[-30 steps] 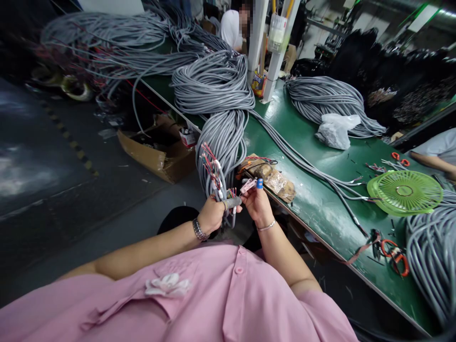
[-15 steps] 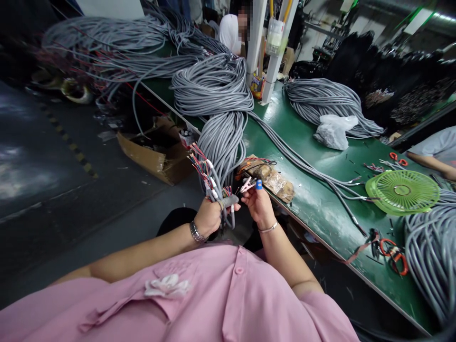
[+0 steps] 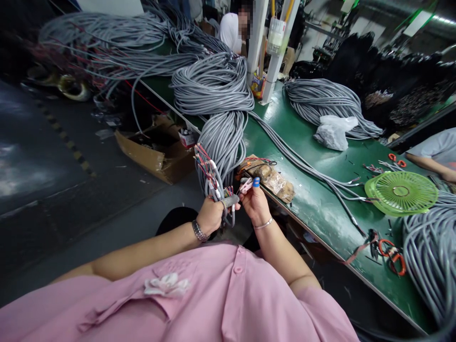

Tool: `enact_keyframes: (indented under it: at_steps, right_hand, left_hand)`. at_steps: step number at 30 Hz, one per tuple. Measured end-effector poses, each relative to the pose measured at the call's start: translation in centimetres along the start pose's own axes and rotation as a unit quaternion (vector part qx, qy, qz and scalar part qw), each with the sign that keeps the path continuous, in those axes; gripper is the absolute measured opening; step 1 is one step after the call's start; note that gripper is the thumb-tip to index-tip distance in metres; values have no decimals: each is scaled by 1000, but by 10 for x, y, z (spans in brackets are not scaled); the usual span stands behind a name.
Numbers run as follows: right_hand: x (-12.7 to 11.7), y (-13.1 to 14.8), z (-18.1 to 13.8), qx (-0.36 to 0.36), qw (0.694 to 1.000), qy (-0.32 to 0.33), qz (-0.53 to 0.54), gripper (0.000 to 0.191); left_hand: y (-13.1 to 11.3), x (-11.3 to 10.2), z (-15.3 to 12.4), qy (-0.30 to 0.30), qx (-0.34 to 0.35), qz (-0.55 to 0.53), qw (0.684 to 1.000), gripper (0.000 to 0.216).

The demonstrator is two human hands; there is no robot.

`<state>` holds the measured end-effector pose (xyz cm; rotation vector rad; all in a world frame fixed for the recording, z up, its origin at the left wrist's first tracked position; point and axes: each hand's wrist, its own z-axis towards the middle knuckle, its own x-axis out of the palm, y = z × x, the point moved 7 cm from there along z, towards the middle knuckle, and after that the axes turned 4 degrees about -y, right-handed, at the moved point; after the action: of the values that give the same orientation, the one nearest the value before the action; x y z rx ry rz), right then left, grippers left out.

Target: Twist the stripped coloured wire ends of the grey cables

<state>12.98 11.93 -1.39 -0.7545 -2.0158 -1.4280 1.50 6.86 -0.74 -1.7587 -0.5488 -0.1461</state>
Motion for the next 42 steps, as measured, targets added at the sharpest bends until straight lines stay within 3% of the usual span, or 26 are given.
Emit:
enact_keyframes:
  at_steps: [5, 10, 17, 23, 28, 35, 42]
  right_hand:
    - [-3, -3, -2, 8, 1000, -10, -5, 41]
    - [-4, -5, -7, 46, 999, 22, 8, 53]
    - [-7, 5, -10, 2, 1000, 26, -16, 26]
    - [-8, -6, -4, -18, 999, 48, 0, 38]
    - [8, -12, -7, 21, 996, 92, -7, 42]
    - [-6, -4, -6, -47, 998, 19, -27, 45]
    - [5, -9, -8, 41, 998, 47, 13, 40]
  left_hand:
    - [-1, 0, 0, 2, 8, 8, 1000, 13]
    - [-4, 0, -4, 9, 3, -10, 1000, 14]
    - [-9, 1, -9, 43, 4, -19, 999, 13]
    - [-9, 13, -8, 73, -20, -19, 997, 13]
    - [-10, 21, -7, 89, -18, -26, 996, 14]
    - [-8, 13, -4, 64, -15, -16, 998, 14]
    - [-4, 13, -1, 60, -19, -21, 998, 19]
